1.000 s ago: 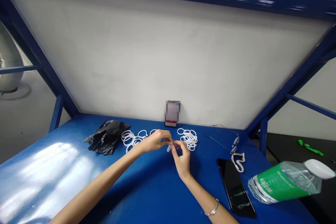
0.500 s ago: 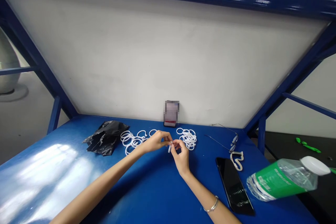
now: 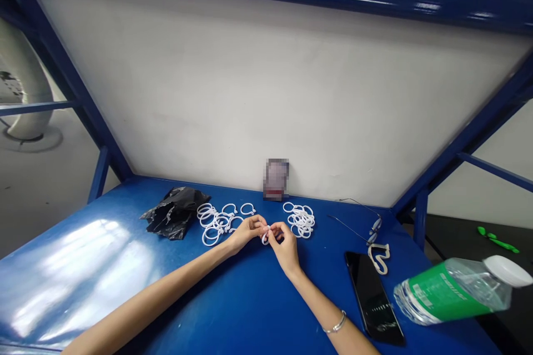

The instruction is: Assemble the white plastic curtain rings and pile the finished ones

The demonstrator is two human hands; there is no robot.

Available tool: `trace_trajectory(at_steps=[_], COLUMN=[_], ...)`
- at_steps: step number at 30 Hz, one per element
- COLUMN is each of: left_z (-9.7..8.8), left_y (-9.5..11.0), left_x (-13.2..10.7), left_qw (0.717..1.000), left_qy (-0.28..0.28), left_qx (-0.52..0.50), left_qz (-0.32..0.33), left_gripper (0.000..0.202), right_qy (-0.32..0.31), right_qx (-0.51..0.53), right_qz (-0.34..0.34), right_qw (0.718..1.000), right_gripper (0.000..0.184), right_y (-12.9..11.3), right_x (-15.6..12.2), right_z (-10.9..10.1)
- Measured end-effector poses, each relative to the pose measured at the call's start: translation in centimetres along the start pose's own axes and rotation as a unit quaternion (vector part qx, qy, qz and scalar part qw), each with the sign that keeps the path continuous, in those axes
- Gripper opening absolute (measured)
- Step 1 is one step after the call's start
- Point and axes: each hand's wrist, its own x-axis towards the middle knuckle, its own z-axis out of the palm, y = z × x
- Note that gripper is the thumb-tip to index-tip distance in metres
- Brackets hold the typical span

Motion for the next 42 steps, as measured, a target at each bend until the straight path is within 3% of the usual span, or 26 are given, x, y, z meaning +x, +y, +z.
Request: trace_trajectory(at_steps=[8,13,17,25,42], left_z=[0.5,0.3,-0.1,-0.6,-0.5], left_y=[0.3,0.6,0.6,0.7,0.8], left_x=[-0.6,-0.9,-1.0,-1.1,-1.6], left_qw=[0.996,0.994,0.997,0.995,0.992], left_qy=[-0.042,-0.060,-0.054,-0.085,-0.123], left_qx=[0.064,0.083,0.046,-0.048,-0.030], left_qz=[0.035,0.025,0.012,-0.014,-0.012], left_gripper=[0.045,0.046,0.043,0.043,0.040], right_qy=[0.018,0.019,-0.034,-0.153,-0.225], right_qx=[-0.027,-0.018,0.076,0.216,0.259], right_qz=[-0.042,-0.058,0.008,0.120,0.138], right_qw=[0.999,0.998,0.996,0.957,0.929], right_gripper=[0.016,0.017,0.026,0.037,0.038], right_y=[-0.6,-0.6,-0.3,-0.5,0.0], right_x=[-0.3,-0.3,-0.1,0.4,0.6], right_z=[-0.1,-0.2,0.0,-0.5,-1.1])
